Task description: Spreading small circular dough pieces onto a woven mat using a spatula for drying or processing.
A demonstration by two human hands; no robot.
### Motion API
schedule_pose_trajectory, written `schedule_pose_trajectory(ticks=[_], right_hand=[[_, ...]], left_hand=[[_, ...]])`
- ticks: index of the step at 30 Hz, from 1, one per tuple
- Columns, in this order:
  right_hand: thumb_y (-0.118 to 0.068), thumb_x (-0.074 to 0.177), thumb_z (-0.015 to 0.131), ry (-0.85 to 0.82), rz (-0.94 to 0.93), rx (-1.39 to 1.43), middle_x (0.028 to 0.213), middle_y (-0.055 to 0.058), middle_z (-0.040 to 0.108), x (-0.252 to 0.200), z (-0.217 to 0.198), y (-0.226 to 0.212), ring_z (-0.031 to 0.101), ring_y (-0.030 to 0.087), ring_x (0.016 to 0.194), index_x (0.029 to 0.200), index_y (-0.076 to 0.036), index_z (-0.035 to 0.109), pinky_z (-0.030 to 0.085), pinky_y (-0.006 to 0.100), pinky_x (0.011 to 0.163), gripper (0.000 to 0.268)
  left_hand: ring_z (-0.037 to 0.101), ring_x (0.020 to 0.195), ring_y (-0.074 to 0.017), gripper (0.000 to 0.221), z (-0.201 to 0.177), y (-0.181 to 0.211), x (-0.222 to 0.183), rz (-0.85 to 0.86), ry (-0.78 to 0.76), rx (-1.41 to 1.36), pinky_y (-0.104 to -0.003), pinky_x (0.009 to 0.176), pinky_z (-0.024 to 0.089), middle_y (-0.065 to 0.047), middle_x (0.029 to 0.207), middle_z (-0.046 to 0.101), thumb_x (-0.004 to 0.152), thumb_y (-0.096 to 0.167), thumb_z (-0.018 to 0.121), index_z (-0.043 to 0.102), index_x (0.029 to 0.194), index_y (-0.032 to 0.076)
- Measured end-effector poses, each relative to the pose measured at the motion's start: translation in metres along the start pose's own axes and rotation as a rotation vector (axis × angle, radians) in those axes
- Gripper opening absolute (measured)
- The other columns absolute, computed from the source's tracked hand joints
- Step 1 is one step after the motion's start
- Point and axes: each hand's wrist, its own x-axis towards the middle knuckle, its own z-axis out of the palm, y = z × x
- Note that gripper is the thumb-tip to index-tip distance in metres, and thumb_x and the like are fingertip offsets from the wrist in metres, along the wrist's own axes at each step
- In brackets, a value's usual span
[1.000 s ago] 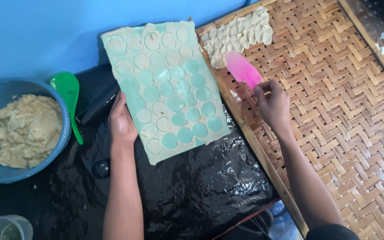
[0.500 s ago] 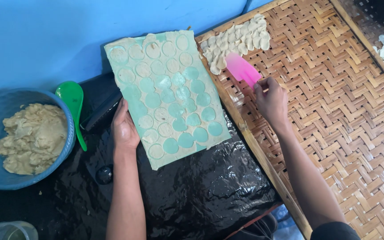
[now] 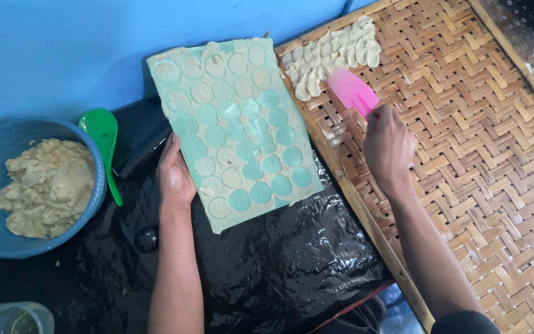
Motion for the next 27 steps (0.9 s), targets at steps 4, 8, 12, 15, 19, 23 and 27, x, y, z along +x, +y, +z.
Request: schedule_pose_trajectory(ticks=[4,8,12,15,19,23,27], right_hand=[[-0.015,0.107,0.065,0.016,-0.088,0.126,0.087,0.018,0.072,-0.031,-0.025,-0.025,0.069,0.032,0.067,0.102,-0.001,0.064,0.050,0.046,0.057,0.016],[-0.017,0.096,0.068,-0.261,-0.153,0.396,0.079,0.016,0.072,-0.076,-0.045,-0.070,0.073,0.030,0.067,0.102,-0.004,0.069,0.056,0.043,0.060,0.015],[-0.020,0.096,0.067,-0.430,-0.347,0.455,0.085,0.014,0.074,-0.105,-0.051,-0.104,0.072,0.033,0.066,0.096,-0.003,0.065,0.055,0.044,0.058,0.017],[-0.019,0.097,0.065,-0.438,-0.435,0.432,0.084,0.015,0.071,-0.115,-0.042,-0.112,0.069,0.036,0.068,0.098,-0.004,0.064,0.053,0.046,0.057,0.015],[-0.020,0.099,0.063,-0.433,-0.465,0.345,0.085,0.014,0.069,-0.118,-0.039,-0.116,0.067,0.038,0.067,0.098,-0.004,0.062,0.051,0.048,0.057,0.016],[-0.020,0.100,0.062,-0.391,-0.491,0.300,0.085,0.013,0.067,-0.118,-0.039,-0.117,0.068,0.037,0.067,0.097,-0.005,0.061,0.051,0.048,0.055,0.016],[-0.020,0.100,0.062,-0.381,-0.516,0.293,0.084,0.012,0.067,-0.118,-0.039,-0.118,0.068,0.035,0.066,0.098,-0.005,0.061,0.052,0.046,0.054,0.015]], left_hand=[[0.055,0.135,-0.0233,0.048,-0.004,-0.001,0.000,0.008,-0.014,-0.020,-0.038,0.115,0.043,-0.011,0.148,0.057,0.109,0.024,0.048,0.046,0.150,0.000],[0.056,0.135,-0.0234,0.047,-0.008,-0.003,0.002,0.010,-0.042,-0.035,-0.038,0.115,0.044,-0.011,0.147,0.057,0.109,0.023,0.049,0.046,0.150,0.000],[0.057,0.134,-0.0235,0.047,-0.010,-0.004,0.005,0.012,-0.092,-0.070,-0.039,0.115,0.045,-0.011,0.146,0.058,0.109,0.023,0.050,0.047,0.150,0.000],[0.058,0.133,-0.0230,0.046,-0.019,-0.010,0.008,0.023,-0.091,-0.085,-0.038,0.115,0.045,-0.012,0.146,0.058,0.110,0.022,0.051,0.047,0.150,-0.001],[0.058,0.133,-0.0221,0.047,-0.013,-0.006,0.005,0.022,-0.065,-0.080,-0.037,0.115,0.045,-0.012,0.146,0.059,0.109,0.022,0.050,0.048,0.150,-0.001],[0.059,0.133,-0.0215,0.047,-0.014,-0.007,0.006,0.013,-0.075,-0.083,-0.036,0.114,0.046,-0.012,0.146,0.059,0.109,0.022,0.049,0.047,0.151,-0.001],[0.059,0.131,-0.0218,0.047,-0.013,-0.006,0.005,0.002,-0.028,-0.077,-0.037,0.112,0.048,-0.013,0.145,0.059,0.110,0.022,0.048,0.047,0.151,-0.002]])
